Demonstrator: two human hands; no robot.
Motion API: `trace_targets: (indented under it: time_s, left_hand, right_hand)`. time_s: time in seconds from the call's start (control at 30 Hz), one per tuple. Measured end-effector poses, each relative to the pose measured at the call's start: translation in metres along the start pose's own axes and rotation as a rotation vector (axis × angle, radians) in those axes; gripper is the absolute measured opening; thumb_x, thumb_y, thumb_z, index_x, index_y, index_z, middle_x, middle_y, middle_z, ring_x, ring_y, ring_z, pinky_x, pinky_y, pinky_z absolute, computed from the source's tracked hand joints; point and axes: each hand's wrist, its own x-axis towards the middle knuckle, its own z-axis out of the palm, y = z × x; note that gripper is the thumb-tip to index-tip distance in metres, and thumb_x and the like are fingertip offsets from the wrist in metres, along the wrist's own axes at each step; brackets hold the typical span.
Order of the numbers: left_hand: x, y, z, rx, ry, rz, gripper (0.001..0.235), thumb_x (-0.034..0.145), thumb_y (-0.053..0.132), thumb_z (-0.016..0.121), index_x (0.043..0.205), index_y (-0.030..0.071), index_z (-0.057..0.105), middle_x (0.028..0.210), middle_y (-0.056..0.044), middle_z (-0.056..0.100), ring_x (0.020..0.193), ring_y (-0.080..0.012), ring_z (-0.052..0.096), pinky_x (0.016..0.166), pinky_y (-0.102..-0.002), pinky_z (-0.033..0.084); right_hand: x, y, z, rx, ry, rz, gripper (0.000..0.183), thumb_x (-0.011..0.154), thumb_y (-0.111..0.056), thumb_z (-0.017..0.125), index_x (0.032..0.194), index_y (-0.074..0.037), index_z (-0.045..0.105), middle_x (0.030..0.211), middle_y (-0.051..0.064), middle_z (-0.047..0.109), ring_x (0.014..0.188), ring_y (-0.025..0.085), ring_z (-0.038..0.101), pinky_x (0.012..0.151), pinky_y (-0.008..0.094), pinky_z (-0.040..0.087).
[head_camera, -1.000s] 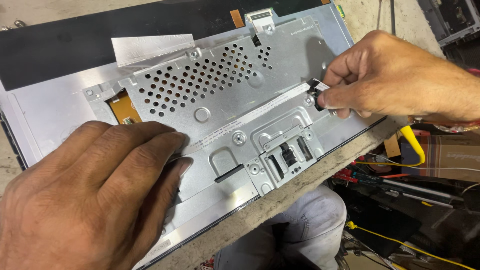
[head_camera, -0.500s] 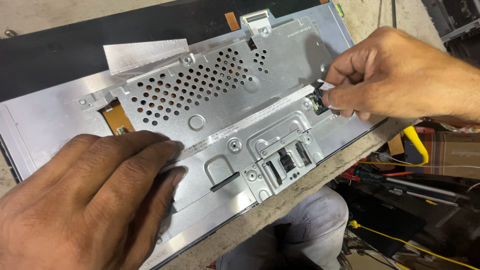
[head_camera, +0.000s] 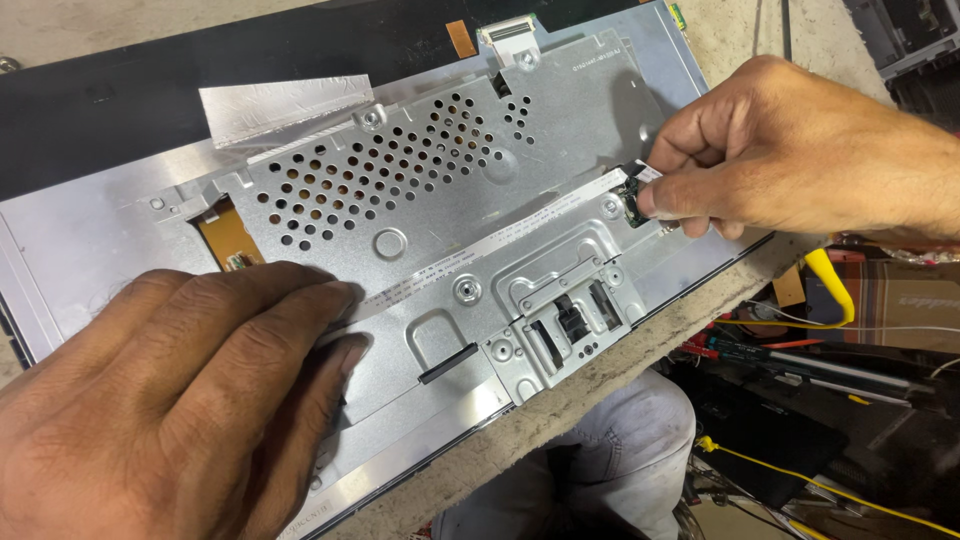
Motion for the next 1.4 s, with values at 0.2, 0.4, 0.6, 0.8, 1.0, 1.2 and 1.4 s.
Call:
trace_targets:
  time_s: [0.2, 0.4, 0.6, 0.8, 1.0, 1.2, 1.4]
  left_hand:
    - [-0.002, -0.001, -0.002, -0.016, 0.039, 0.04, 0.023, 0.088, 0.019, 0.078, 0.102, 0.002, 0.073, 0.097, -0.015, 0.074, 0.086, -0.0264, 0.073, 0.069, -0.038, 0.057]
    - [-0.01, -0.006, 0.001, 0.043, 0.02, 0.037, 0.026, 0.089, 0.024, 0.073, 0.106, 0.004, 0.075, 0.1, -0.012, 0.074, 0.083, -0.023, 0.071, 0.067, -0.037, 0.057]
    - [-0.014, -0.005, 0.004, 0.056, 0.043, 0.007, 0.028, 0.091, 0.026, 0.072, 0.107, 0.004, 0.076, 0.102, -0.011, 0.074, 0.09, -0.0238, 0.071, 0.073, -0.04, 0.057]
    - [-0.016, -0.004, 0.007, 0.103, 0.004, -0.027, 0.031, 0.091, 0.031, 0.071, 0.108, 0.006, 0.076, 0.102, -0.01, 0.075, 0.096, -0.0232, 0.072, 0.077, -0.04, 0.059]
    - [-0.015, -0.003, 0.005, 0.092, -0.006, 0.003, 0.029, 0.092, 0.029, 0.072, 0.107, 0.004, 0.076, 0.102, -0.012, 0.075, 0.091, -0.0233, 0.072, 0.073, -0.039, 0.058]
    - [-0.012, -0.003, 0.0, 0.007, -0.006, -0.02, 0.028, 0.09, 0.025, 0.076, 0.107, 0.003, 0.073, 0.102, -0.013, 0.074, 0.085, -0.0238, 0.07, 0.069, -0.039, 0.057]
    - [-0.006, -0.002, -0.002, -0.012, -0.003, 0.003, 0.027, 0.089, 0.023, 0.077, 0.107, 0.004, 0.071, 0.098, -0.012, 0.074, 0.086, -0.0242, 0.072, 0.069, -0.038, 0.057]
  right_hand:
    - [0.013, 0.034, -0.001, 0.275, -0.125, -0.097, 0.026, 0.096, -0.028, 0.07, 0.088, -0.003, 0.073, 0.055, 0.007, 0.055, 0.051, 0.016, 0.045, 0.055, 0.034, 0.039]
    - [0.032, 0.069, -0.009, 0.38, -0.25, -0.374, 0.023, 0.1, -0.021, 0.063, 0.088, -0.002, 0.07, 0.057, 0.002, 0.05, 0.053, 0.014, 0.047, 0.062, 0.03, 0.043]
    - [0.04, 0.079, -0.014, 0.54, -0.38, -0.422, 0.021, 0.095, -0.017, 0.059, 0.096, 0.0, 0.071, 0.064, 0.001, 0.05, 0.06, 0.013, 0.047, 0.059, 0.029, 0.041]
    - [0.031, 0.062, -0.014, 0.492, -0.349, -0.418, 0.024, 0.1, -0.02, 0.057, 0.098, 0.001, 0.069, 0.064, 0.001, 0.05, 0.059, 0.012, 0.046, 0.058, 0.028, 0.041]
    - [0.007, 0.033, -0.001, 0.01, 0.013, -0.401, 0.031, 0.098, -0.036, 0.058, 0.099, -0.009, 0.074, 0.059, -0.001, 0.059, 0.054, 0.01, 0.049, 0.051, 0.029, 0.042]
    - [-0.007, 0.016, 0.008, -0.073, 0.128, -0.235, 0.03, 0.097, -0.036, 0.065, 0.097, -0.009, 0.078, 0.054, 0.006, 0.063, 0.046, 0.015, 0.051, 0.047, 0.034, 0.041]
    - [-0.008, 0.017, 0.01, 0.026, 0.117, -0.244, 0.029, 0.095, -0.035, 0.067, 0.1, -0.009, 0.079, 0.065, 0.002, 0.072, 0.049, 0.011, 0.063, 0.048, 0.029, 0.05]
